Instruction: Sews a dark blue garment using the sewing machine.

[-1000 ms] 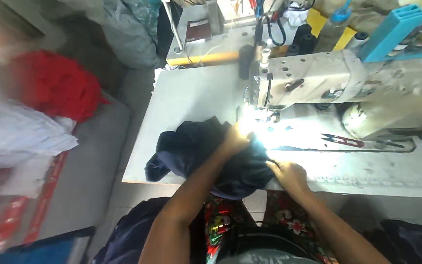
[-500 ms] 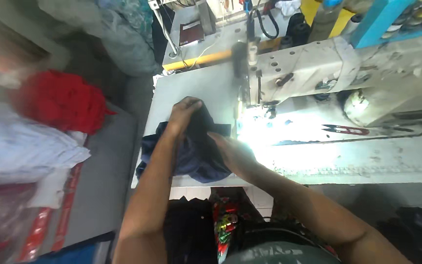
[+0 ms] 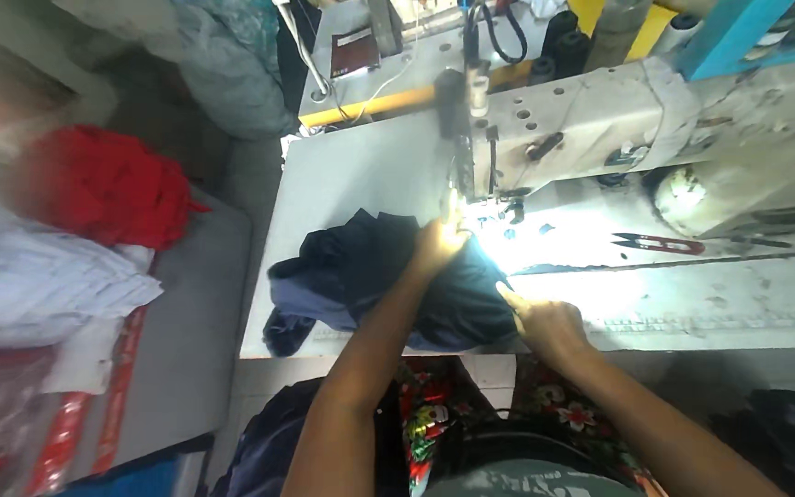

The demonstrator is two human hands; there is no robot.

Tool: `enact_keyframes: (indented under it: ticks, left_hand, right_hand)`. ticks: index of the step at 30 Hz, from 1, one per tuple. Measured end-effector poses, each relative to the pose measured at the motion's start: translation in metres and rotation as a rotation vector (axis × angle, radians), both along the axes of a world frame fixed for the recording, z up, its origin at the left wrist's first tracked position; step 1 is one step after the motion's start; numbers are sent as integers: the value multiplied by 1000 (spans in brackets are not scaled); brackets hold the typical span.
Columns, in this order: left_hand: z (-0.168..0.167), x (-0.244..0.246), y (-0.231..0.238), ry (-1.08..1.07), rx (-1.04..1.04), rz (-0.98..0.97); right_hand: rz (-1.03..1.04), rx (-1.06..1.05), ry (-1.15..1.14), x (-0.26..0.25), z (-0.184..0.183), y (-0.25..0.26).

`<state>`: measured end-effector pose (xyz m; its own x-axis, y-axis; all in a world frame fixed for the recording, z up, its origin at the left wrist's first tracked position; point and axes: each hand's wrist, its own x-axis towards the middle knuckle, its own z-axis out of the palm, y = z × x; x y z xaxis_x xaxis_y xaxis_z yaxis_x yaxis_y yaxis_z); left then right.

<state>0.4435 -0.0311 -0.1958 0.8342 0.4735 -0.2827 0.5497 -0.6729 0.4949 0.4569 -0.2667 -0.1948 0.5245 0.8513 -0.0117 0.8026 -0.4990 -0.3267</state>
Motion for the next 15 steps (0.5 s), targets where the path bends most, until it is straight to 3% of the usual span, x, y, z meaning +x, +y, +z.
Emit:
enact_keyframes:
  ticks: [3,7,12,15]
  left_hand:
    - [-6,2,5,-41,-24,-16]
    - [-5,5,4,-71,-3,6]
    - [-3,8,1,-139,112,29]
    - [-19,12,6,-243,213,24]
  right_hand:
    - [94,81,-109,13,5,16]
    - [217,302,-212,29,-22,42]
    - [106,351,-221,20,-42,42]
    - [68,360,-231,23,-44,47]
